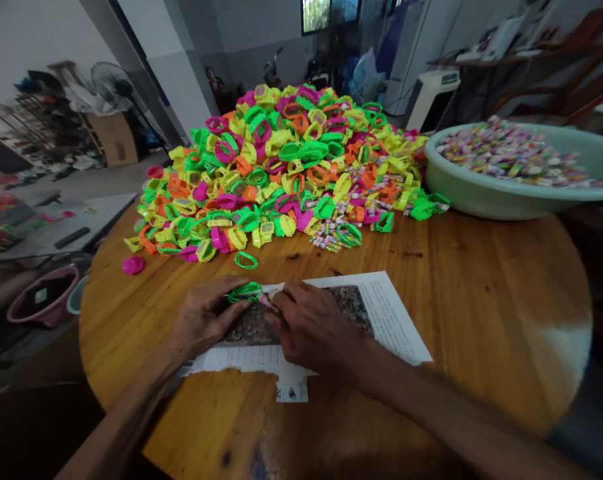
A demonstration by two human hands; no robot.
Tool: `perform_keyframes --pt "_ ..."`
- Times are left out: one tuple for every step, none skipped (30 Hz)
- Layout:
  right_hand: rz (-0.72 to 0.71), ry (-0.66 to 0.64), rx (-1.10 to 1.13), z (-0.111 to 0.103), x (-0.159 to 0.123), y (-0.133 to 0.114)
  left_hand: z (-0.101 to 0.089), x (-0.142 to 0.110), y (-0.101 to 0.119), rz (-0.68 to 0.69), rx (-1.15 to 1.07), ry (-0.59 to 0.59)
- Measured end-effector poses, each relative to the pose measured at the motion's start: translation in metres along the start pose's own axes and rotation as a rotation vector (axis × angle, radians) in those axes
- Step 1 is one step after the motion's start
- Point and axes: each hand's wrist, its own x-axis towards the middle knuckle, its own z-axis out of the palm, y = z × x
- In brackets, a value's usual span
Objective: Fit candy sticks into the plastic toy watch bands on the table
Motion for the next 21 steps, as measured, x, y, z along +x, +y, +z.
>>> perform_keyframes --pt "0.013 -0.001 -0.015 0.002 0.002 -0.001 0.002 0.000 -0.001 0.004 0.002 -0.004" --pt "0.026 -0.002 -0.030 0.003 0.004 -0.002 0.004 0.001 -0.002 0.008 0.004 -0.006" --pt "0.037 -0.006 -0.045 0.005 0.006 -0.002 0.005 0.001 -0.003 0.012 0.007 -0.002" --pt "0.042 -0.011 -0.065 0.006 0.008 -0.003 0.006 0.001 -0.004 0.016 0.011 0.005" --pt "0.033 -0.024 -0.093 0.007 0.009 -0.003 0.007 0.000 -0.006 0.022 0.017 0.014" --pt "0.007 -0.048 -0.133 0.008 0.011 -0.004 0.008 0.000 -0.007 0.028 0.024 0.025" --pt "-0.029 -0.076 -0.186 0.008 0.012 -0.005 0.008 -0.001 -0.008 0.034 0.027 0.035" --pt "-0.072 -0.105 -0.250 0.008 0.012 -0.007 0.008 -0.001 -0.009 0.039 0.024 0.040" --pt "-0.120 -0.130 -0.317 0.007 0.013 -0.008 0.008 -0.002 -0.010 0.044 0.018 0.040" --pt "-0.166 -0.147 -0.376 0.007 0.014 -0.011 0.008 -0.002 -0.010 0.046 0.015 0.038" --pt "-0.200 -0.157 -0.423 0.006 0.014 -0.013 0.009 -0.002 -0.010 0.046 0.015 0.029" --pt "-0.221 -0.158 -0.458 0.006 0.014 -0.015 0.010 -0.002 -0.010 0.046 0.019 0.020" --pt "-0.235 -0.158 -0.481 0.006 0.015 -0.017 0.011 -0.001 -0.010 0.046 0.024 0.010" --pt "-0.240 -0.158 -0.494 0.006 0.016 -0.019 0.012 0.000 -0.010 0.046 0.031 0.005" --pt "-0.234 -0.158 -0.497 0.006 0.017 -0.020 0.013 0.001 -0.009 0.050 0.037 0.005" --pt "-0.226 -0.164 -0.479 0.006 0.018 -0.020 0.011 0.002 -0.009 0.058 0.041 0.014" --pt "-0.213 -0.175 -0.433 0.006 0.020 -0.018 0.008 0.000 -0.008 0.068 0.046 0.027" --pt "-0.190 -0.190 -0.359 0.004 0.022 -0.015 0.002 -0.004 -0.006 0.071 0.065 0.044" --pt "-0.154 -0.201 -0.275 0.002 0.025 -0.009 -0.008 -0.010 -0.005 0.067 0.096 0.066" --pt "-0.104 -0.199 -0.202 -0.002 0.026 -0.002 -0.021 -0.020 -0.003 0.054 0.123 0.089" --pt "-0.046 -0.184 -0.159 -0.006 0.027 0.008 -0.036 -0.032 -0.003 0.035 0.148 0.106"
